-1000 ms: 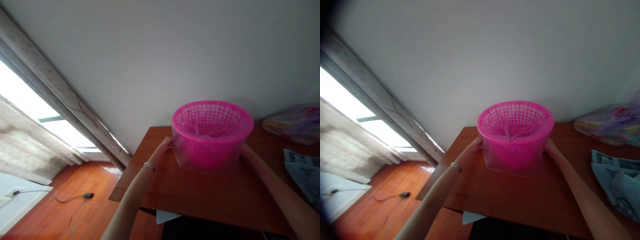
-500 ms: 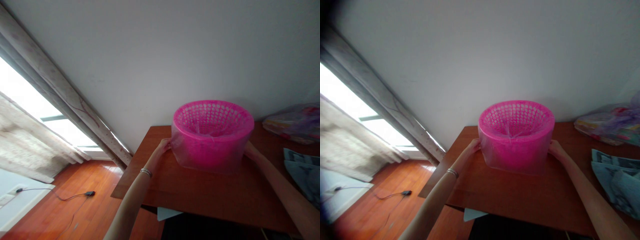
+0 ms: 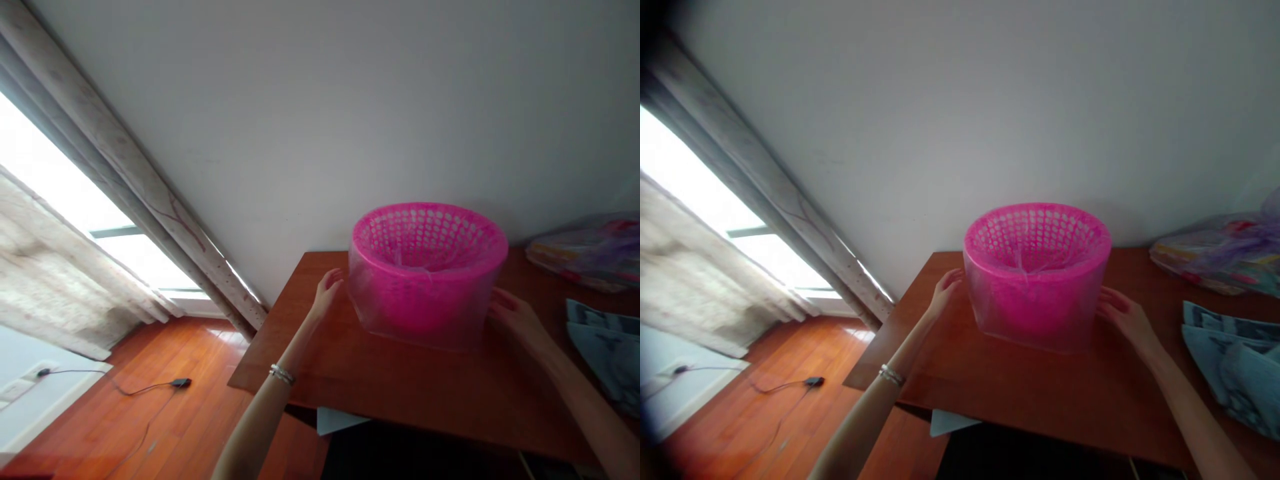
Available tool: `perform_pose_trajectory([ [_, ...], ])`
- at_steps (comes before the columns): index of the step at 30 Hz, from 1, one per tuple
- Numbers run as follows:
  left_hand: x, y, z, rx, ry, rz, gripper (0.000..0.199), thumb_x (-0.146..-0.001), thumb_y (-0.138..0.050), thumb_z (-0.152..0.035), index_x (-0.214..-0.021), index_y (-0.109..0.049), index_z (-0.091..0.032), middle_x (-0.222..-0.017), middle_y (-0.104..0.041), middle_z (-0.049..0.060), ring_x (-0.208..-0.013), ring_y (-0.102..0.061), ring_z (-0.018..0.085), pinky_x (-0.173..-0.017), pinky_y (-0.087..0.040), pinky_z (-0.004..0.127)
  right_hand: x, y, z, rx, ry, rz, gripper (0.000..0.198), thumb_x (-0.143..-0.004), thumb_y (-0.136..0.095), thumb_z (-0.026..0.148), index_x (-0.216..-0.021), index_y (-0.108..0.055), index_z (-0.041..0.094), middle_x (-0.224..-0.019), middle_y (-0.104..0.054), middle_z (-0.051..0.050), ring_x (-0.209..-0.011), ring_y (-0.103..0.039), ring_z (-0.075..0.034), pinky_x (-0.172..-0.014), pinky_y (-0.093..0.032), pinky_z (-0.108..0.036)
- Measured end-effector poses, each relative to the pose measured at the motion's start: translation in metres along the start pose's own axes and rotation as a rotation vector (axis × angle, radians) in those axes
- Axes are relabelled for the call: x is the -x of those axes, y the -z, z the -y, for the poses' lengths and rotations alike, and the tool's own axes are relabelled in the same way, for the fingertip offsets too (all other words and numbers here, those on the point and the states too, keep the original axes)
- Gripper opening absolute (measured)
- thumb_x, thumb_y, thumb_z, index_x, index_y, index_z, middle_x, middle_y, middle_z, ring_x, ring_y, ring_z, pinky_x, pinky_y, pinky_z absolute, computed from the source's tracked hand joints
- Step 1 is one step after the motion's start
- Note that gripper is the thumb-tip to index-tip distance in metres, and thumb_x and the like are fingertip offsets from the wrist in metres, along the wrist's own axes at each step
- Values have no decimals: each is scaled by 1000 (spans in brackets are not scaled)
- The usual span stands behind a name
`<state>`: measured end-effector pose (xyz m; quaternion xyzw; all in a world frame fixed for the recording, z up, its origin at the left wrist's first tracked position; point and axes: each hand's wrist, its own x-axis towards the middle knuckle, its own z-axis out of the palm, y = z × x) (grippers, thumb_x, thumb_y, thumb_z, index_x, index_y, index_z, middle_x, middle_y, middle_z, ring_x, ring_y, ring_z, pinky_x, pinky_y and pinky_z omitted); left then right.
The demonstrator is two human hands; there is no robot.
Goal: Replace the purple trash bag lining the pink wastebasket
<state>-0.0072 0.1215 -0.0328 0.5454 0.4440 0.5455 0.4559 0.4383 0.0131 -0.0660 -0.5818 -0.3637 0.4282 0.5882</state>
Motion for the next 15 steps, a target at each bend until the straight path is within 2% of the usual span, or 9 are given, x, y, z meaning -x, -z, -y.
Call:
perform_pose_trajectory([
  [4, 26, -6, -13, -12, -131, 225, 73, -79, -73, -40, -143, -42, -24, -154, -38, 12, -141, -36, 29, -115, -33, 46, 28, 4, 14, -11, 109, 119, 72, -72, -75, 39, -139, -50, 31, -142, -52, -7, -127, -55, -21, -103, -50, -30],
  [8, 40, -18, -26, -10, -224, 354, 102, -75, -77, -45, -155, -15, -30, -163, -14, 13, -149, -19, 32, -119, -25, 51, 36, 4, 29, -9, 201, 168, 84, -76, -72, 43, -150, -33, 36, -154, -37, -6, -138, -42, -24, -113, -39, -43],
  [12, 41, -41, -34, 28, -260, 400, 123, -67, -84, -42, -156, 1, -30, -163, -9, 16, -149, -18, 34, -119, -24, 53, 31, -10, 34, 31, 284, 216, 107, -63, -82, 39, -153, -24, 34, -159, -24, -8, -144, -32, -25, -115, -35, -45],
  [15, 38, -60, -35, 14, -264, 341, 119, -69, -83, -39, -156, -2, -29, -162, -16, 15, -148, -21, 33, -121, -20, 52, 29, -28, 35, 53, 305, 233, 105, -62, -84, 37, -151, -29, 28, -157, -29, -12, -141, -38, -26, -115, -36, -43],
])
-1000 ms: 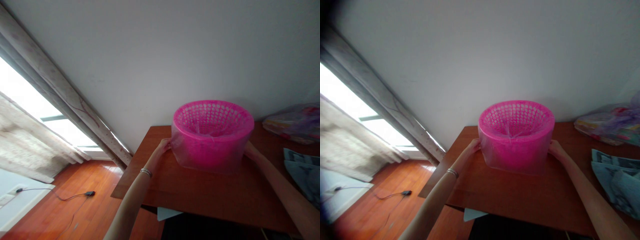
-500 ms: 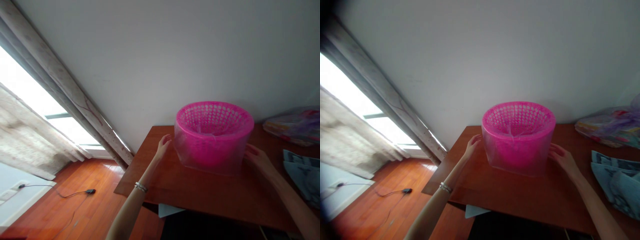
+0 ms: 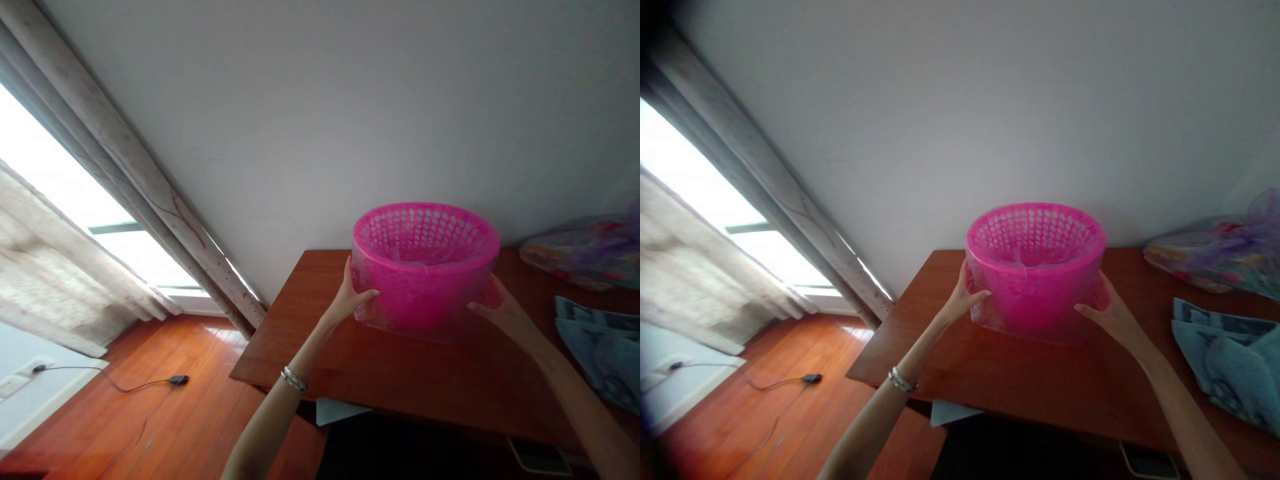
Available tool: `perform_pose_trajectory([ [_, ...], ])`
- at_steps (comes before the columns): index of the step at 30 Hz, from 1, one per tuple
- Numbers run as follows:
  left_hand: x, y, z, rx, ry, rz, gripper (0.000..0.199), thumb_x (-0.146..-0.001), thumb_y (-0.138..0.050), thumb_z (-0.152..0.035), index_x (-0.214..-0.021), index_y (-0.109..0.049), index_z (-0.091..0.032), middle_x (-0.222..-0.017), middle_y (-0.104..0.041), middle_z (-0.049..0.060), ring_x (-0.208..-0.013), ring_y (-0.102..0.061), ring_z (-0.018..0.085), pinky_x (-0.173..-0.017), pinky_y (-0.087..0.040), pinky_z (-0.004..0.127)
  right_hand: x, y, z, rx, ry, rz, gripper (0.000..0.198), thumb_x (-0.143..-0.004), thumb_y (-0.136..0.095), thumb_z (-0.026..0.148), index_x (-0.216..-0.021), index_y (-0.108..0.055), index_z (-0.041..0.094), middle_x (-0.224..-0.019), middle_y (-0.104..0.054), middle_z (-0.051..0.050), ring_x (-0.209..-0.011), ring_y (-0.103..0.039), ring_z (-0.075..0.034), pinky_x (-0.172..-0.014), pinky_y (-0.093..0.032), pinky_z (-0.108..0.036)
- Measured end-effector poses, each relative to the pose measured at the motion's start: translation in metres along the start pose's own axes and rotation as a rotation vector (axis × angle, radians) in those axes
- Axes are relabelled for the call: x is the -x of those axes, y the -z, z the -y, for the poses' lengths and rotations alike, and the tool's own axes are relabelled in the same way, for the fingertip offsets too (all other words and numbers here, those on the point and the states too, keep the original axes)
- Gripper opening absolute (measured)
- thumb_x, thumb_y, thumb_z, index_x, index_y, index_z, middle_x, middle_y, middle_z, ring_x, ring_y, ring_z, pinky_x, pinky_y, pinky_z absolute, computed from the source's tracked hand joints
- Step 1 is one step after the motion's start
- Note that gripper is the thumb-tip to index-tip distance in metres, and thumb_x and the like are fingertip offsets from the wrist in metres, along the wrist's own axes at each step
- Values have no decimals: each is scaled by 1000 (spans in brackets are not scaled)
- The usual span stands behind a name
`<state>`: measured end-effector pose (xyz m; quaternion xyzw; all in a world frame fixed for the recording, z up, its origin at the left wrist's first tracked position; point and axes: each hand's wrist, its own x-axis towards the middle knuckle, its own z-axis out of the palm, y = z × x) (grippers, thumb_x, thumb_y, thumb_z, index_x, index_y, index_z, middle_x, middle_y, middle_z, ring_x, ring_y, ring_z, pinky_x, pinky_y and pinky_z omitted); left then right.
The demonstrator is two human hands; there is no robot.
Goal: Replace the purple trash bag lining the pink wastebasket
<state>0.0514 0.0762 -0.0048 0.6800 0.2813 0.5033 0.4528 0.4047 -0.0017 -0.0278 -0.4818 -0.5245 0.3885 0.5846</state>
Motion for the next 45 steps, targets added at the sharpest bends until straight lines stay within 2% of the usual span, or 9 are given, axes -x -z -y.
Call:
perform_pose_trajectory([
  [7, -3, -11, 2, 9, 24, 2, 94, -78, -76, -35, -153, -20, -23, -150, -40, 16, -137, -42, 30, -117, -31, 50, -5, -24, 2, 116, -102, -46, 84, -58, -85, 42, -130, -49, 18, -128, -60, -16, -117, -60, -31, -107, -46, -51],
  [10, -2, -8, 1, -16, 4, 27, 91, -77, -77, -35, -151, -26, -25, -149, -42, 14, -137, -41, 30, -117, -32, 50, -6, -25, -1, 107, -96, -58, 82, -58, -85, 43, -128, -50, 17, -127, -61, -16, -116, -60, -31, -107, -46, -52],
  [18, 2, -6, -5, 92, 64, -8, 104, -74, -80, -37, -154, -16, -30, -158, -27, 15, -143, -33, 32, -117, -29, 52, -5, -17, 7, 19, -109, -24, 90, -58, -86, 36, -137, -44, 21, -140, -52, -15, -126, -54, -30, -110, -43, -45],
  [26, 77, 2, -4, 76, 267, -301, 96, -74, -79, -40, -152, -23, -32, -158, -29, 15, -146, -28, 32, -117, -28, 51, 41, 13, -17, 11, -235, -83, 112, -58, -84, 37, -152, -23, 37, -158, -26, -8, -143, -33, -26, -112, -39, -41],
  [30, 111, -3, -5, 144, 377, -456, 89, -75, -78, -41, -150, -29, -31, -156, -33, 15, -145, -31, 31, -115, -31, 47, 64, 26, -32, -7, -273, -120, 108, -58, -84, 35, -148, -26, 45, -158, -27, -3, -144, -32, -25, -112, -37, -43],
  [34, 122, -17, -2, 335, 513, -645, 82, -77, -77, -39, -145, -34, -28, -152, -39, 16, -138, -43, 30, -110, -41, 40, 78, 23, -38, -61, -298, -183, 103, -54, -85, 35, -143, -34, 44, -157, -30, -2, -143, -33, -27, -114, -34, -47],
  [38, 120, -29, 1, 579, 617, -713, 75, -78, -75, -28, -141, -34, -27, -139, -52, 17, -116, -64, 29, -97, -52, 41, 86, 11, -34, -203, -384, -244, 91, -53, -85, 36, -134, -44, 42, -150, -41, -1, -135, -44, -32, -114, -36, -49],
  [42, 115, -35, -1, 703, 678, -661, 66, -81, -69, -23, -136, -33, -21, -117, -66, 17, -99, -71, 28, -86, -56, 41, 91, 0, -22, -369, -570, -290, 73, -59, -82, 44, -124, -50, 38, -126, -62, 0, -108, -65, -33, -106, -46, -54],
  [45, 112, -39, -4, 716, 719, -591, 63, -80, -68, -22, -132, -34, -17, -104, -71, 16, -91, -73, 27, -84, -55, 40, 91, -8, -17, -426, -640, -281, 70, -60, -82, 45, -120, -49, 35, -105, -70, 0, -95, -69, -33, -102, -50, -52],
])
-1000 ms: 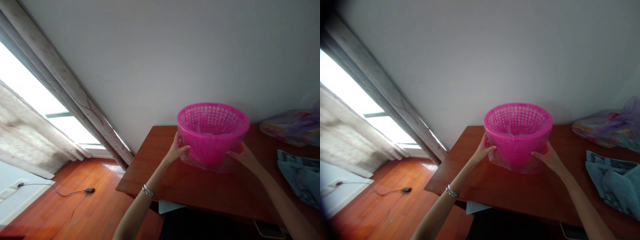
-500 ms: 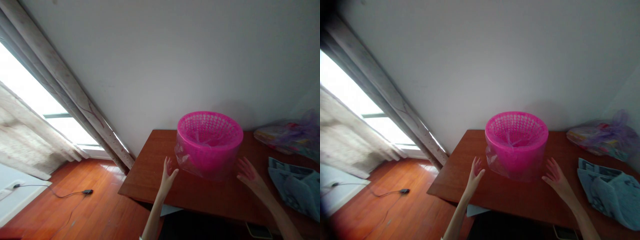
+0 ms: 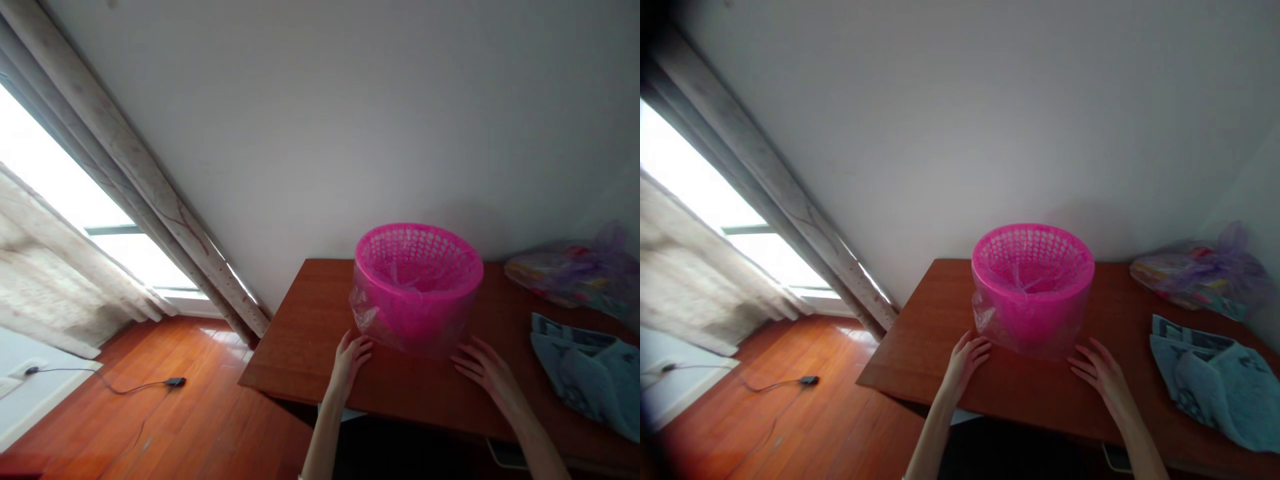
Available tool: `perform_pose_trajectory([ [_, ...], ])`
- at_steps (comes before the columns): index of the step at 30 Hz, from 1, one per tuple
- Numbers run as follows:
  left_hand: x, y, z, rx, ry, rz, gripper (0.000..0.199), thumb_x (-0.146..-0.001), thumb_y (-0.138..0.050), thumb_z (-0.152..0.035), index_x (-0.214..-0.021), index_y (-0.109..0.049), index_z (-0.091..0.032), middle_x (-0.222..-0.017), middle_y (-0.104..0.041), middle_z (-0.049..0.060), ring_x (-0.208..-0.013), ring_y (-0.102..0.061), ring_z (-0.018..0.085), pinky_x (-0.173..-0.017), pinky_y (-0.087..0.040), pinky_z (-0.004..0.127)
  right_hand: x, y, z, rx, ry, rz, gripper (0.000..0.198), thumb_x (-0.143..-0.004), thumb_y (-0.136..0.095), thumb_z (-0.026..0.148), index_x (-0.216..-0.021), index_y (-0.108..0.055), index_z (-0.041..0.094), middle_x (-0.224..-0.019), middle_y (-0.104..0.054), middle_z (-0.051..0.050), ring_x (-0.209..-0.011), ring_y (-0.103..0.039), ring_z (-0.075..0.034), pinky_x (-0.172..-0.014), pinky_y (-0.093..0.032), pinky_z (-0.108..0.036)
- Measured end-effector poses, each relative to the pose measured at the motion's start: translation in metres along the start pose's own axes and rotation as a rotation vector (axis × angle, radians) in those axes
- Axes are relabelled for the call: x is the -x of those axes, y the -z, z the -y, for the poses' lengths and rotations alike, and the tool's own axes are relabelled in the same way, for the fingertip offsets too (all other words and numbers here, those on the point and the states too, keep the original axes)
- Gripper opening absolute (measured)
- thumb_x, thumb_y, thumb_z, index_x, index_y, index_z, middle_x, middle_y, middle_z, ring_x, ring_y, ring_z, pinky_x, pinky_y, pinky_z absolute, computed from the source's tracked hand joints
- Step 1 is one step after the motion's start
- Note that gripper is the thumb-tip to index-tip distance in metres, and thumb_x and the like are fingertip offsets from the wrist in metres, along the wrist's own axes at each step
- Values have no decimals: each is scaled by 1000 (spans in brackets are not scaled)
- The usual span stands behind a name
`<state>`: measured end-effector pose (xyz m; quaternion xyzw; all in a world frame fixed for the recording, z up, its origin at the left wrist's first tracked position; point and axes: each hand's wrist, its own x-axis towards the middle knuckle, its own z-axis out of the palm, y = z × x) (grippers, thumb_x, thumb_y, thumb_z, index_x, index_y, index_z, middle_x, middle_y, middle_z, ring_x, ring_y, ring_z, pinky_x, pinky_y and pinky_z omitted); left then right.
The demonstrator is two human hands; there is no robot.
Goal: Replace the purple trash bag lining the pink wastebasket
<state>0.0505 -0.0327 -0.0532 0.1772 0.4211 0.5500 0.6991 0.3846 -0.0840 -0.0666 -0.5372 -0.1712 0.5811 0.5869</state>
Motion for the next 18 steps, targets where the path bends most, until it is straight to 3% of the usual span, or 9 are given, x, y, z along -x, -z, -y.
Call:
perform_pose_trajectory([
  [4, -3, -6, 5, -31, 55, 51, 61, -75, -72, -21, -126, -39, -16, -93, -73, 14, -83, -73, 25, -80, -55, 38, -6, -7, -5, 27, -12, 27, 71, -58, -83, 39, -119, -47, 35, -91, -73, 1, -94, -69, -30, -96, -56, -45],
  [9, -6, -5, 8, -50, 37, 75, 50, -71, -72, -16, -115, -48, -15, -77, -72, 8, -74, -73, 22, -76, -56, 34, -16, -6, -6, 46, 19, 49, 69, -58, -84, 35, -119, -50, 34, -83, -73, 2, -90, -70, -28, -97, -55, -42],
  [14, -7, -3, 6, -9, 59, 135, 34, -75, -73, -24, -103, -58, -12, -83, -73, 13, -79, -73, 24, -76, -57, 35, -19, -9, 1, -27, -64, 68, 54, -64, -79, 42, -111, -54, 33, -93, -74, -2, -98, -68, -29, -95, -55, -43],
  [18, -8, -7, 3, -8, 66, 171, 32, -74, -78, -32, -94, -66, -11, -93, -73, 15, -88, -72, 25, -78, -57, 34, -22, -14, 1, 22, -16, 28, 58, -58, -82, 37, -109, -56, 34, -85, -73, 1, -95, -69, -29, -96, -53, -42],
])
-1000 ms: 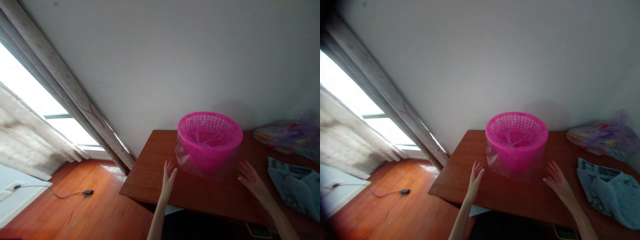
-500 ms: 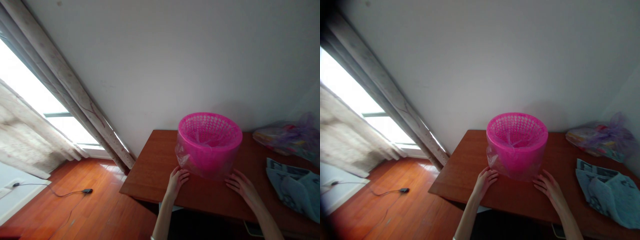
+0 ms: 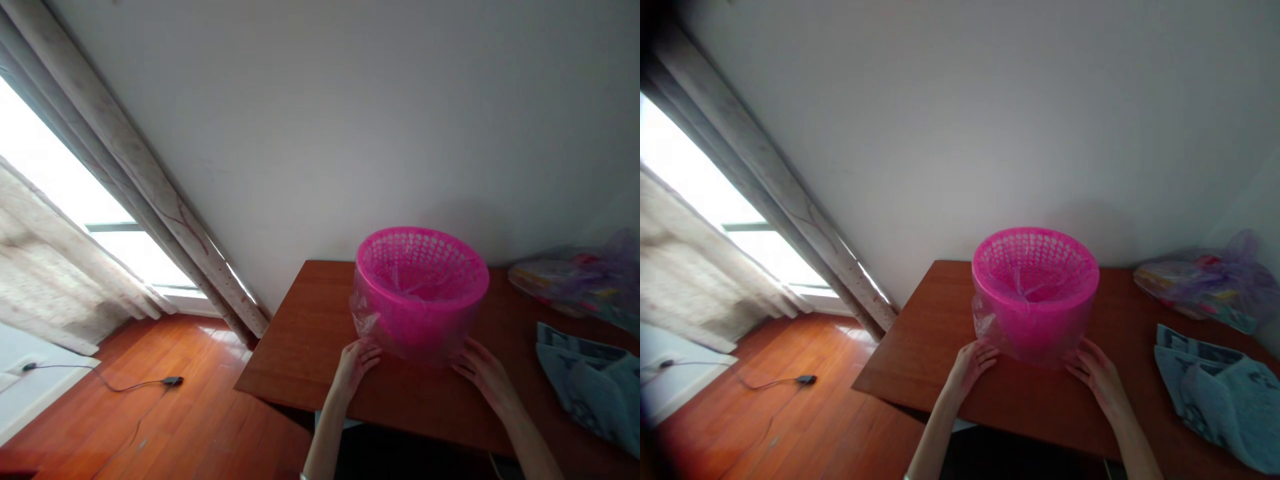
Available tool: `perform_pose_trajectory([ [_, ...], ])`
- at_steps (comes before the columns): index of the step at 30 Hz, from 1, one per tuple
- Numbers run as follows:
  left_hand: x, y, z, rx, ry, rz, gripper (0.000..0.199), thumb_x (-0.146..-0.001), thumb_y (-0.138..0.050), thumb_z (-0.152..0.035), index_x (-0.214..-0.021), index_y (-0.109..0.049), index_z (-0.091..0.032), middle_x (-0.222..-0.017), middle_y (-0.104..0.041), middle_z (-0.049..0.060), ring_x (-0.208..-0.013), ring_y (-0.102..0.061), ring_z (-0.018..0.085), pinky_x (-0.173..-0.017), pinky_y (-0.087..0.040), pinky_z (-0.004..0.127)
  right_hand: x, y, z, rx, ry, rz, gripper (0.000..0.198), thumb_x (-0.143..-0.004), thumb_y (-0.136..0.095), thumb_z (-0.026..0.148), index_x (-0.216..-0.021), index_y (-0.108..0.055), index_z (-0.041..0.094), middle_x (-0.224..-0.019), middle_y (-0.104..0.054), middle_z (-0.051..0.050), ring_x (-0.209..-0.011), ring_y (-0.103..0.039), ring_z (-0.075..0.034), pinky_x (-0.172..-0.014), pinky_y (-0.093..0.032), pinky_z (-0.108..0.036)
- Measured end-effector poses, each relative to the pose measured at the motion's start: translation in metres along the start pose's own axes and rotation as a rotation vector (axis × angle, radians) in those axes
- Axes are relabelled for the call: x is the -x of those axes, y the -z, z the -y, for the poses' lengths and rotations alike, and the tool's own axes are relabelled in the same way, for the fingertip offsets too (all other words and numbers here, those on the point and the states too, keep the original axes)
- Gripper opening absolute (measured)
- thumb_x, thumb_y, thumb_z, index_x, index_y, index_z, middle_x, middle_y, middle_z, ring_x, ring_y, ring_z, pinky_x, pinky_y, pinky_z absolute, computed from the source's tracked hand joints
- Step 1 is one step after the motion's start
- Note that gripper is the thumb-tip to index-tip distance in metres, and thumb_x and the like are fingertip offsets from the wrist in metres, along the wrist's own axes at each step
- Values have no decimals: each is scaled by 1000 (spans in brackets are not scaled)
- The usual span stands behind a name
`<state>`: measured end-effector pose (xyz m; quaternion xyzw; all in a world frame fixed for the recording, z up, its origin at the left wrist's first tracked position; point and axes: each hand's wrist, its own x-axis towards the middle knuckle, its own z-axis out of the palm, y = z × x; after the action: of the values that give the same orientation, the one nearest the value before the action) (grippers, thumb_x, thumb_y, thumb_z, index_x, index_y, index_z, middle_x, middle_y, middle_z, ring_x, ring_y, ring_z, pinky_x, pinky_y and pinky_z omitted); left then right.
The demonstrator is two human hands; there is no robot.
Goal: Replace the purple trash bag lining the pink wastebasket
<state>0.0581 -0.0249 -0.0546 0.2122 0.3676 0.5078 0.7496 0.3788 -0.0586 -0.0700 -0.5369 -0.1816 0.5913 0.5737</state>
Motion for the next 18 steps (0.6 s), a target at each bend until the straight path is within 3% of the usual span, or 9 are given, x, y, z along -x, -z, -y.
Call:
perform_pose_trajectory([
  [6, -3, -2, 1, -66, -23, -19, 22, -69, -83, -27, -79, -71, -11, -88, -74, 13, -87, -72, 23, -84, -56, 32, -4, 5, -9, 64, 44, -6, 56, -57, -83, 34, -108, -58, 34, -86, -72, 5, -95, -70, -29, -97, -54, -44],
  [18, -3, -4, 1, -134, 3, -10, 21, -71, -78, -27, -80, -69, -11, -84, -74, 13, -81, -72, 22, -81, -55, 31, -3, 4, -5, 15, 2, 0, 55, -62, -82, 32, -111, -58, 34, -88, -72, 4, -85, -71, -24, -93, -59, -40],
])
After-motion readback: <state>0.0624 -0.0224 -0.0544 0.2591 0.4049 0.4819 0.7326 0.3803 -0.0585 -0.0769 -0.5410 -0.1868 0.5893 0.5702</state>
